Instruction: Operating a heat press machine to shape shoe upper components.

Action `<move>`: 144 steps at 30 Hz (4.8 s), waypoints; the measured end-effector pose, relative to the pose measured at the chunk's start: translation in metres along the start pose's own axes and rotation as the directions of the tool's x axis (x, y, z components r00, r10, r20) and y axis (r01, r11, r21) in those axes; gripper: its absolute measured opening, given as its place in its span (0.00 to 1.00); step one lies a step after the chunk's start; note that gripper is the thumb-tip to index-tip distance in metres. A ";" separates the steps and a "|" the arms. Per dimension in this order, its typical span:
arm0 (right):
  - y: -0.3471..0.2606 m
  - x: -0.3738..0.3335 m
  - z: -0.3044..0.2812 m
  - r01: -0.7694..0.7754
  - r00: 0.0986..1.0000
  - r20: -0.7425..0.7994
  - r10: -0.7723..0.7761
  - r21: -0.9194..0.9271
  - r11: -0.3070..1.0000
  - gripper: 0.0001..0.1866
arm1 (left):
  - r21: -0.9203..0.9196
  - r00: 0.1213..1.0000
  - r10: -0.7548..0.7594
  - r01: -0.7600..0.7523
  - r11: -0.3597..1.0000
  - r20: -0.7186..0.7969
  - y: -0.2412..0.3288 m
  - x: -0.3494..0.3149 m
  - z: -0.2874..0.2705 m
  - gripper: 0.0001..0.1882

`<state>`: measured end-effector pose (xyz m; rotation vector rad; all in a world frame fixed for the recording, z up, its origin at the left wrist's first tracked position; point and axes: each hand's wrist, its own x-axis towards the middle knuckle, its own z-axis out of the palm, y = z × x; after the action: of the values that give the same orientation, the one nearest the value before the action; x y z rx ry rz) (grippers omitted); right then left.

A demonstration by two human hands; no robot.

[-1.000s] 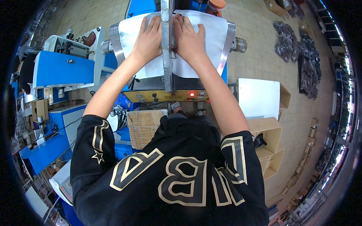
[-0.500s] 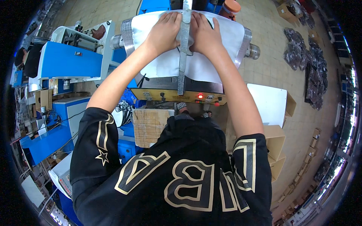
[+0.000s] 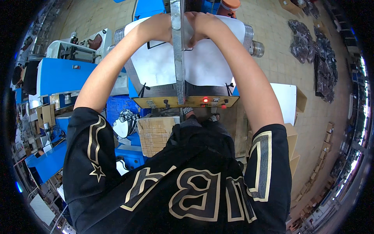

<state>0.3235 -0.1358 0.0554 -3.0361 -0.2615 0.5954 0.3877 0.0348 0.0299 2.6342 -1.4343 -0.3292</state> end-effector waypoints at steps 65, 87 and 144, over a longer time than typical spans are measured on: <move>0.026 0.018 -0.016 0.092 0.952 0.238 -0.194 0.383 0.919 0.55 | -0.149 0.861 -0.177 0.278 0.949 0.476 0.035 -0.009 -0.084 0.36; 0.049 0.030 -0.003 0.202 0.927 -0.374 -0.038 0.413 0.888 0.22 | -0.318 0.956 -0.264 0.214 0.924 -0.125 -0.018 0.020 -0.014 0.22; -0.075 -0.298 -0.064 0.807 0.264 -0.964 0.027 0.206 -0.554 0.38 | -0.967 0.867 -0.434 0.250 -0.046 0.244 0.164 -0.233 0.278 0.18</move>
<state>0.0641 -0.1130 0.2304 -0.7646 -0.8684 -0.3592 0.0628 0.1403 -0.1743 1.5561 -0.0719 -0.8062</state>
